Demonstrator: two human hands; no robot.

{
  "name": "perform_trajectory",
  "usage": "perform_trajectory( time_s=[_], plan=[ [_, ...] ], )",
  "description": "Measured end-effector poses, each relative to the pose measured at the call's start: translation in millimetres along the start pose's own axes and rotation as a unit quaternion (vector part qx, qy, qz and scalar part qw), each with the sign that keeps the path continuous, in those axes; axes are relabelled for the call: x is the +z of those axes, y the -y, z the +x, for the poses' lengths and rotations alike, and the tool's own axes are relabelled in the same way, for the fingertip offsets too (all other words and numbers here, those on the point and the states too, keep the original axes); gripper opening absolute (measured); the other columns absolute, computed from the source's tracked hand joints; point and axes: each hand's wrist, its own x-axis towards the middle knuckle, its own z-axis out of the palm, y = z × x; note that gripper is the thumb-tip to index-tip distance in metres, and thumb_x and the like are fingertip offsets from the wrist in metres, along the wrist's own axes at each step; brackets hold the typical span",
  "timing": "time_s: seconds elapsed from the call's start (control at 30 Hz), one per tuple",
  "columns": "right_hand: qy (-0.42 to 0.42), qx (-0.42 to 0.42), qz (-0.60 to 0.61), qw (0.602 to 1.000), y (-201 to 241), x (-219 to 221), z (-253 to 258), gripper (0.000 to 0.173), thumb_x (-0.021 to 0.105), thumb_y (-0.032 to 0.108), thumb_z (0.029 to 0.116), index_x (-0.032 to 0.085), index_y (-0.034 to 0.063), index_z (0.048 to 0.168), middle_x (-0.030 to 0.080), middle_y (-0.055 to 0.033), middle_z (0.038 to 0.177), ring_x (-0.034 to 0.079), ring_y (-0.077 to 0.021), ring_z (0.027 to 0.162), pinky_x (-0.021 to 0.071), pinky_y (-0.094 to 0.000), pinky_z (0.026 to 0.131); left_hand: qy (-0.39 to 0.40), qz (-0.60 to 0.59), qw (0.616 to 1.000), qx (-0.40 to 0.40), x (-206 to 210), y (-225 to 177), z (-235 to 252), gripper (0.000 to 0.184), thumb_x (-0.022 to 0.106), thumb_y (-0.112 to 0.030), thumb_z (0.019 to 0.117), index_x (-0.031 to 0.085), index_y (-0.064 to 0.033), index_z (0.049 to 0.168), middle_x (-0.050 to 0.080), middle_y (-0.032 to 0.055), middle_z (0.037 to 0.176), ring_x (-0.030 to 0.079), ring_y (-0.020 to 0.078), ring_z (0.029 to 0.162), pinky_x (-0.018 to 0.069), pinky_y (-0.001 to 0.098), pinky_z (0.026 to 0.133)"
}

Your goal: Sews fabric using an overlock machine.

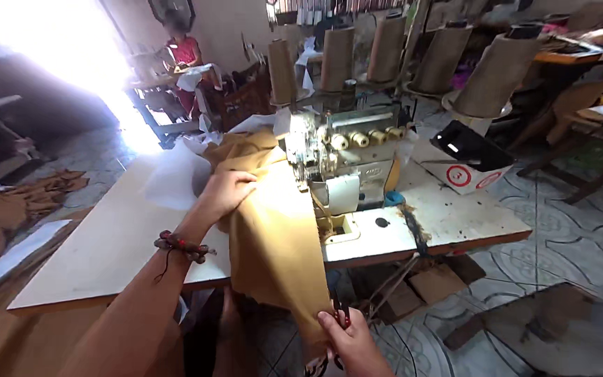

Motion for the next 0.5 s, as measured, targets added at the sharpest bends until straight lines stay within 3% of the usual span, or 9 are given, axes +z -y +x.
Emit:
perform_trajectory(
  time_s=[0.03, 0.07, 0.13, 0.17, 0.23, 0.27, 0.33, 0.43, 0.5],
  plan=[
    [-0.006, -0.003, -0.005, 1.000, 1, 0, 10, 0.015, 0.055, 0.012, 0.0993, 0.063, 0.0056, 0.089, 0.059, 0.0070, 0.060, 0.055, -0.0009, 0.045, 0.0513, -0.0196, 0.046, -0.071, 0.024, 0.997, 0.024, -5, -6, -4, 0.021, 0.067, -0.013, 0.0993, 0.072, -0.0034, 0.117, 0.069, 0.0247, 0.119, 0.065, 0.0460, 0.109, 0.0478, 0.0663, 0.093],
    [-0.009, -0.007, -0.009, 1.000, 2, 0, 20, 0.015, 0.055, 0.012, 0.0991, 0.063, 0.0059, 0.088, 0.058, 0.0070, 0.059, 0.055, -0.0011, 0.044, 0.0514, -0.0197, 0.045, -0.117, 0.061, 0.990, 0.050, -7, -13, -7, 0.026, 0.070, -0.010, 0.0963, 0.070, -0.0023, 0.121, 0.063, 0.0270, 0.127, 0.062, 0.0467, 0.114, 0.0482, 0.0631, 0.097],
    [-0.015, -0.013, -0.018, 1.000, 6, 1, 38, 0.015, 0.056, 0.013, 0.0989, 0.062, 0.0073, 0.087, 0.056, 0.0074, 0.057, 0.054, -0.0016, 0.043, 0.0510, -0.0197, 0.045, -0.114, 0.140, 0.977, 0.110, 3, -24, -13, 0.041, 0.069, -0.012, 0.0945, 0.063, -0.0024, 0.134, 0.041, 0.0301, 0.153, 0.041, 0.0506, 0.140, 0.0336, 0.0652, 0.114],
    [-0.016, -0.017, -0.025, 0.999, 10, 2, 47, 0.015, 0.056, 0.013, 0.0990, 0.062, 0.0072, 0.086, 0.056, 0.0071, 0.056, 0.054, -0.0019, 0.043, 0.0508, -0.0198, 0.044, -0.103, 0.177, 0.967, 0.148, 17, -28, -19, 0.039, 0.064, -0.019, 0.0958, 0.067, -0.0051, 0.132, 0.044, 0.0278, 0.153, 0.040, 0.0493, 0.142, 0.0291, 0.0675, 0.116],
    [-0.020, -0.029, -0.042, 0.999, 17, 2, 65, 0.016, 0.056, 0.013, 0.0990, 0.061, 0.0077, 0.084, 0.056, 0.0068, 0.055, 0.054, -0.0018, 0.042, 0.0504, -0.0194, 0.044, -0.090, 0.225, 0.946, 0.217, 47, -38, -36, 0.029, 0.059, -0.025, 0.1009, 0.075, -0.0086, 0.119, 0.068, 0.0193, 0.130, 0.063, 0.0415, 0.122, 0.0432, 0.0672, 0.105],
    [-0.022, -0.031, -0.042, 0.998, 21, 3, 73, 0.017, 0.057, 0.013, 0.0994, 0.061, 0.0075, 0.084, 0.057, 0.0063, 0.055, 0.055, -0.0021, 0.042, 0.0507, -0.0196, 0.044, -0.076, 0.233, 0.943, 0.225, 57, -42, -44, 0.031, 0.055, -0.025, 0.1030, 0.074, -0.0090, 0.122, 0.071, 0.0133, 0.126, 0.067, 0.0350, 0.118, 0.0486, 0.0603, 0.101],
    [-0.022, -0.029, -0.032, 0.999, 32, 4, 88, 0.017, 0.056, 0.012, 0.1000, 0.060, 0.0070, 0.084, 0.057, 0.0057, 0.055, 0.055, -0.0030, 0.042, 0.0510, -0.0201, 0.044, -0.072, 0.247, 0.941, 0.222, 68, -45, -54, 0.034, 0.051, -0.022, 0.1039, 0.071, -0.0077, 0.128, 0.072, 0.0095, 0.126, 0.067, 0.0310, 0.118, 0.0526, 0.0519, 0.098],
    [-0.026, -0.026, -0.016, 0.999, 51, 5, 108, 0.015, 0.056, 0.010, 0.1010, 0.060, 0.0056, 0.087, 0.058, 0.0047, 0.057, 0.056, -0.0036, 0.042, 0.0515, -0.0202, 0.043, -0.075, 0.238, 0.946, 0.208, 70, -44, -53, 0.035, 0.050, -0.021, 0.1044, 0.071, -0.0048, 0.127, 0.073, 0.0124, 0.124, 0.069, 0.0327, 0.115, 0.0544, 0.0507, 0.097],
    [-0.039, -0.029, 0.000, 0.999, 60, 6, 122, 0.015, 0.057, 0.009, 0.1013, 0.061, 0.0050, 0.087, 0.058, 0.0045, 0.058, 0.056, -0.0035, 0.042, 0.0516, -0.0202, 0.043, -0.039, 0.193, 0.962, 0.188, 64, -39, -42, 0.041, 0.044, -0.027, 0.1073, 0.069, -0.0053, 0.131, 0.072, 0.0136, 0.125, 0.070, 0.0332, 0.113, 0.0552, 0.0520, 0.096]
  ],
)
